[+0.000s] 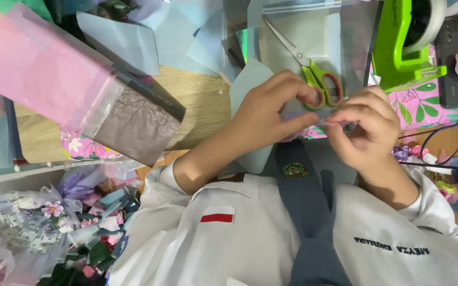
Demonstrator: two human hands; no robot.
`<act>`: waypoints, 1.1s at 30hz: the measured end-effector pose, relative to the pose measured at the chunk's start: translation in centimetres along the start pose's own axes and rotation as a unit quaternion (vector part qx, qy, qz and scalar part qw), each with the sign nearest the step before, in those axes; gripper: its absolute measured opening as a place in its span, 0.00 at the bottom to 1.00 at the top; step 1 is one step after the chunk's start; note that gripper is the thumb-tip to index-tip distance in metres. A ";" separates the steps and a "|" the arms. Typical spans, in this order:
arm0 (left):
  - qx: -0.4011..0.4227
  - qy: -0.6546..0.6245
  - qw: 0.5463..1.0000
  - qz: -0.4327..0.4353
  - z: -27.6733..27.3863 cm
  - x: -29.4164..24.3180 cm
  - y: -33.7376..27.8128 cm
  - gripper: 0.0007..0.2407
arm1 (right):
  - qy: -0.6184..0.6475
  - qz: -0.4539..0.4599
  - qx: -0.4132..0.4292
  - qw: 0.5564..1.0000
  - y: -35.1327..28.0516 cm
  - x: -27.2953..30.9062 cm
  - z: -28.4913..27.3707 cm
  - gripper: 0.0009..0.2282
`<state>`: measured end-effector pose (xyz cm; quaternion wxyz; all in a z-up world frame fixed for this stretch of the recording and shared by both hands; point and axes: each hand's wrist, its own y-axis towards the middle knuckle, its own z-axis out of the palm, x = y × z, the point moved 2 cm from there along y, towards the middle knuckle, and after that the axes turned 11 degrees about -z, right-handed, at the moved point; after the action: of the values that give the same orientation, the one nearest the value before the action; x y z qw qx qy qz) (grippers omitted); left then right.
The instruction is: The person folds a light blue sheet of paper multiple times by hand. They then use scissors to trim the edges of the folded paper. The person continues to fold the trimmed paper into a smaller shape.
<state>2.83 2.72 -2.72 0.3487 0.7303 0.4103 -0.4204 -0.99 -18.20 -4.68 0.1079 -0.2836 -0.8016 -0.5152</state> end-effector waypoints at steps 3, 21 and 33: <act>0.010 0.018 1.000 -0.014 -0.3 0.3 0.2 0.03 | -0.051 0.019 -0.019 0.998 -1.4 -0.6 -2.4 0.05; 0.050 -0.007 0.994 0.096 2.1 -1.7 0.7 0.03 | -0.515 0.032 0.214 0.829 -9.5 -1.4 -6.3 0.07; 0.053 -0.046 0.990 0.126 4.3 -1.5 0.2 0.02 | -0.528 0.077 0.232 0.813 -11.0 -0.7 -3.4 0.09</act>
<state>1.17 -1.50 -3.02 0.3779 0.7739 0.2755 -0.4271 -7.03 -24.88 -11.91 -0.2304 -0.5396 -0.8063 -0.0750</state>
